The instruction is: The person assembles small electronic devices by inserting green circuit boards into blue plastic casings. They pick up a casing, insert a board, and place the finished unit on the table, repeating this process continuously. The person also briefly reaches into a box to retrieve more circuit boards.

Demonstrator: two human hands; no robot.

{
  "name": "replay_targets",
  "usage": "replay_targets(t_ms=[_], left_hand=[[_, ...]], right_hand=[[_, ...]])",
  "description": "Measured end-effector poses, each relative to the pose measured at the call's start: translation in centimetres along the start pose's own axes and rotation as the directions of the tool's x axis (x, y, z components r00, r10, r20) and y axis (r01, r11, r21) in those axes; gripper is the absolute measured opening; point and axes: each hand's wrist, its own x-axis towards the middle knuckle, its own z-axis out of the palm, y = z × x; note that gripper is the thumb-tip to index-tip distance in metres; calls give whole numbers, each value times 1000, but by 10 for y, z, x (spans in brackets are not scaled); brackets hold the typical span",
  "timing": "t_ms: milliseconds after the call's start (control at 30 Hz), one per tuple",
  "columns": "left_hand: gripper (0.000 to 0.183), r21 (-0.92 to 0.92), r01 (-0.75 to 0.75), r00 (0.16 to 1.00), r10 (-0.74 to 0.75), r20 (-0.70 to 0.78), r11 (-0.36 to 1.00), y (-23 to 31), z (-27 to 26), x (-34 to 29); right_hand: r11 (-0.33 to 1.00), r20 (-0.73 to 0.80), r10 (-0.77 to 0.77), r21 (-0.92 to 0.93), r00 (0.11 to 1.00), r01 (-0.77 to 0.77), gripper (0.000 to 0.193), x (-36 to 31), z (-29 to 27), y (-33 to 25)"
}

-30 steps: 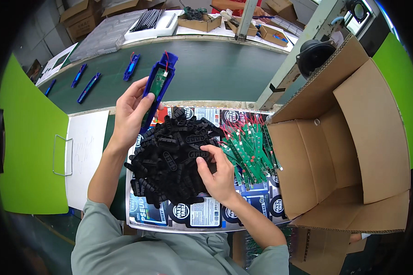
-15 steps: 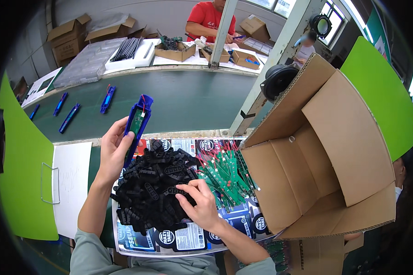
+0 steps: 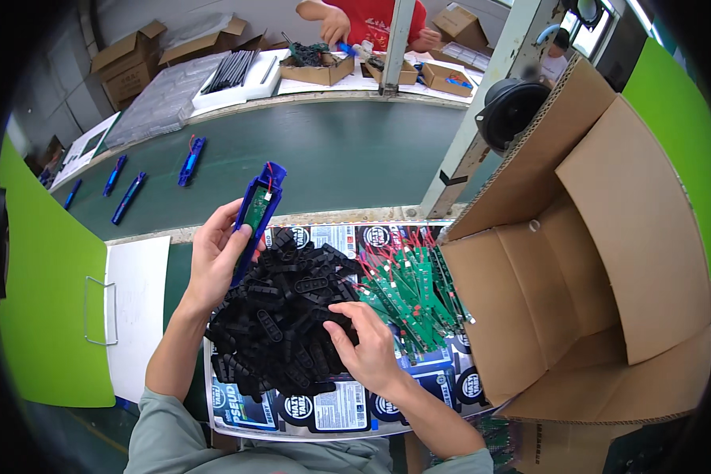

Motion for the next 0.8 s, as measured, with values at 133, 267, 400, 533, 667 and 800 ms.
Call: replay_targets(t_ms=[133, 267, 400, 533, 667, 800], left_hand=[[39, 13, 19, 1000, -19, -5, 1000, 1, 2, 0], [38, 34, 23, 1000, -22, -15, 999, -1, 6, 9], [38, 200, -37, 998, 25, 62, 979, -17, 15, 51], [38, 381, 0, 984, -67, 164, 925, -42, 38, 115], [39, 428, 118, 988, -150, 41, 896, -85, 80, 180], [35, 477, 297, 955, -256, -149, 827, -108, 125, 222]], right_hand=[[998, -15, -42, 41, 999, 42, 25, 0, 6, 6], [998, -5, -64, 7, 998, 64, 27, 0, 8, 12], [995, -2, -86, -42, 996, 85, 25, 3, 7, 11], [998, 0, -53, -30, 999, 53, 23, 4, 7, 12], [998, 2, -57, -22, 998, 57, 23, 5, 9, 10], [998, 2, -58, -31, 998, 58, 26, 6, 13, 12]])
